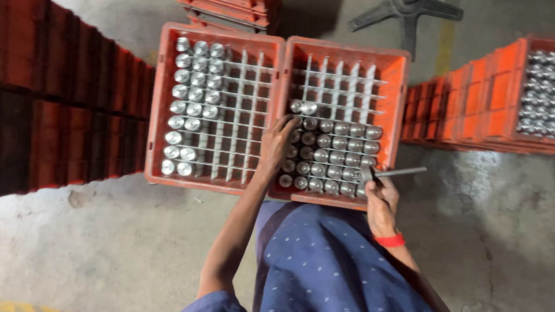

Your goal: The person transfers small metal caps from a left crate to a right crate using a metal rod. They pick up caps with the rod and place them into the grid slots of the right crate, repeating this action throughout the clip.

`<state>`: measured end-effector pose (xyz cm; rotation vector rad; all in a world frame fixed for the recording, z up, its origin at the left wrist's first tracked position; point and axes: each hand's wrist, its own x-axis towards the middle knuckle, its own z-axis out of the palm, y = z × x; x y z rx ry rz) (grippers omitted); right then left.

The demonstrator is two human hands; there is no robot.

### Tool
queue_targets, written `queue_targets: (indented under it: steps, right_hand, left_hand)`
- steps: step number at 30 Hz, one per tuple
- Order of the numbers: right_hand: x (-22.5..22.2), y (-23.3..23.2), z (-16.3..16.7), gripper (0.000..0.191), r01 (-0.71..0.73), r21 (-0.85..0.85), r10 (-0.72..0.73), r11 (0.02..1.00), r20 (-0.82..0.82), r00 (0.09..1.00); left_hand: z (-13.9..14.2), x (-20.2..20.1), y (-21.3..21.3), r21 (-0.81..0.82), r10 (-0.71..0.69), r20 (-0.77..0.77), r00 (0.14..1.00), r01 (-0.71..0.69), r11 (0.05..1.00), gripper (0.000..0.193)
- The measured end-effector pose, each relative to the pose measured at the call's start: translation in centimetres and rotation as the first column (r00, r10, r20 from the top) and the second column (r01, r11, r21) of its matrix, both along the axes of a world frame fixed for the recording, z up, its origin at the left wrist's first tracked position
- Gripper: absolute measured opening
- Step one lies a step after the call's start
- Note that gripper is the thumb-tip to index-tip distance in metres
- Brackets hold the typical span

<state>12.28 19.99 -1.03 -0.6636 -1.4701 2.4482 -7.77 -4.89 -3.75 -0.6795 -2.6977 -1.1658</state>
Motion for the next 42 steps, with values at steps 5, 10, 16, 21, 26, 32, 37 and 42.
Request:
queue_targets:
  steps: [5,10,16,21,26,32,37,42]
  right_hand:
    - [1.3,0.4,-0.3,0.039,-0.006,0.001,0.006,1.000,-0.012,1.000]
    - [0.0,-0.3,-0.4,0.037,-0.045,0.061,0.046,0.997,-0.024,0.999]
    - [-1.0,-0.8,-1.0,0.044,-0.132,0.085,0.129,0.988,0.038,0.991]
    - [0.5,-1.2,-0.9,0.049,-0.147,0.055,0.141,0.988,0.106,0.984]
    - [-1.3,-3.7,0.5,0.053,-0.278,0.053,0.275,0.959,0.045,0.960]
    - [-3.7,-5.0,5.1,0.055,-0.392,0.177,0.379,0.903,0.104,0.920]
    - [-2.6,-4.6,6.4,0.054,-0.447,0.333,0.481,0.830,-0.025,0.876]
    - [-1.6,-2.4,4.0,0.048,-0.513,0.333,0.562,0.791,-0.063,0.825]
  left_hand:
    - [0.7,1.2,-12.2,-0.100,0.365,-0.038,0.930,-0.367,0.925,0.046]
    - [0.5,-2.0,-18.4,-0.278,0.474,-0.245,0.846,-0.529,0.801,0.043]
    - [2.8,-2.6,-19.2,-0.160,0.393,-0.151,0.907,-0.415,0.896,0.047]
    - [6.0,1.7,-18.6,0.456,0.364,0.149,0.919,-0.391,0.800,0.043]
    - [4.0,4.5,-7.5,0.449,0.138,0.717,0.683,-0.604,0.658,0.030]
    - [6.0,11.4,0.4,0.262,-0.003,0.545,0.839,-0.167,0.950,0.041]
    - [8.0,12.1,1.9,0.096,-0.098,0.642,0.760,0.048,0.994,0.050]
    - [8.0,11.7,2.2,0.273,-0.311,0.714,0.627,0.160,0.949,0.050]
